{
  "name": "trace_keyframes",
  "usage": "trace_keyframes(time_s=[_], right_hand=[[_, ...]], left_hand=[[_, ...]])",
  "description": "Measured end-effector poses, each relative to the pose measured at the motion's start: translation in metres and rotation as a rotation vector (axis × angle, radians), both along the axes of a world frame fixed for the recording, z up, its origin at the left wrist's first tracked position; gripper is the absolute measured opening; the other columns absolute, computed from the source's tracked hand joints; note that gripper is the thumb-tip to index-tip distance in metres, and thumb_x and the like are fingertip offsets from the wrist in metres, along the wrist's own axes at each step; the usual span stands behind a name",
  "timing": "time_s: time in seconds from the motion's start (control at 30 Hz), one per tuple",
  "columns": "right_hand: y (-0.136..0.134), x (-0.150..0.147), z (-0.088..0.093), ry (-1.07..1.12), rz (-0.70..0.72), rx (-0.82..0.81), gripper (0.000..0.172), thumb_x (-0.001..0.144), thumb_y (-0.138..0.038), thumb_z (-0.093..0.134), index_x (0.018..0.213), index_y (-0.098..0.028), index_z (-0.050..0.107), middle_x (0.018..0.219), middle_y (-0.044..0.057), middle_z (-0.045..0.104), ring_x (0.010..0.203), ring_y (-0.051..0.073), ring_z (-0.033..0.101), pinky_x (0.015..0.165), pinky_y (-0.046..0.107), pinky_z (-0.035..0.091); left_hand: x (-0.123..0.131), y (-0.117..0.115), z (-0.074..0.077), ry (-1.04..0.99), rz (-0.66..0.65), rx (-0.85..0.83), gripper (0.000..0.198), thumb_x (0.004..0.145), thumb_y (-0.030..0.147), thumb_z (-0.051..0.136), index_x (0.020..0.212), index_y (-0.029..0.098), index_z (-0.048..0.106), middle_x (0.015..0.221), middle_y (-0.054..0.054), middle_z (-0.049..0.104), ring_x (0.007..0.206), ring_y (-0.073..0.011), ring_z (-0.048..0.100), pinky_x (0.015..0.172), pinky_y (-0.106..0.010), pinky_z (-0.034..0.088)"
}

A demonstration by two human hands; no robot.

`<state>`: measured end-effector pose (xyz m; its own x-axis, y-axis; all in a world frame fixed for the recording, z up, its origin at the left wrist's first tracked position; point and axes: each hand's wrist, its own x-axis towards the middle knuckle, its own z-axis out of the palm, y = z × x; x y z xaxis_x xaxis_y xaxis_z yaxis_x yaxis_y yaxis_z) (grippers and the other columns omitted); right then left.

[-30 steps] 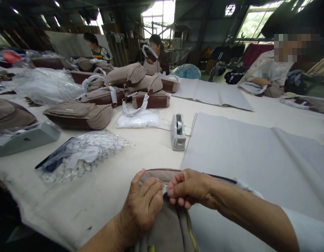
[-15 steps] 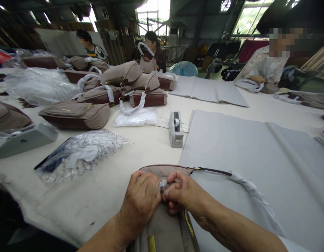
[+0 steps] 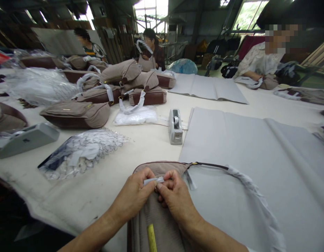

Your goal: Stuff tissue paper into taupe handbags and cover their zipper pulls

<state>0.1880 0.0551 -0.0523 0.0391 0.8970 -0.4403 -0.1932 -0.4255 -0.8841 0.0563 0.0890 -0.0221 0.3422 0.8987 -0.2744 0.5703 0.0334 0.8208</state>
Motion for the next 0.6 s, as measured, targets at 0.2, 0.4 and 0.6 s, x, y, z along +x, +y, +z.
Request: trace_keyframes(time_s=[0.2, 0.4, 0.6], right_hand=[[-0.003, -0.007, -0.007, -0.130, -0.019, 0.037, 0.026, 0.078, -0.030, 0.058, 0.090, -0.021, 0.036, 0.054, -0.008, 0.052, 0.046, 0.011, 0.051, 0.043, 0.019, 0.036], [-0.004, -0.006, -0.017, -0.511, 0.078, 0.334, 0.011, 0.088, -0.026, 0.048, 0.098, -0.021, 0.044, 0.064, -0.002, 0.061, 0.055, 0.015, 0.057, 0.055, 0.027, 0.042], [0.003, 0.002, -0.025, -1.135, 0.214, 0.888, 0.017, 0.094, -0.016, 0.039, 0.094, -0.018, 0.055, 0.075, 0.004, 0.065, 0.064, 0.017, 0.062, 0.054, 0.028, 0.038]], left_hand=[[0.003, 0.006, 0.000, -0.158, 0.171, -0.188, 0.020, 0.069, 0.036, 0.054, 0.064, 0.017, 0.051, 0.056, 0.005, 0.051, 0.058, -0.0133, 0.045, 0.057, -0.024, 0.032], [0.007, 0.010, 0.005, -0.204, 0.280, -0.306, 0.022, 0.059, 0.038, 0.056, 0.058, 0.018, 0.048, 0.050, 0.006, 0.046, 0.053, -0.0114, 0.039, 0.054, -0.024, 0.027], [0.004, 0.016, 0.001, -0.208, 0.297, -0.341, 0.019, 0.057, 0.036, 0.055, 0.055, 0.019, 0.047, 0.052, 0.004, 0.047, 0.060, -0.0144, 0.042, 0.061, -0.027, 0.031]])
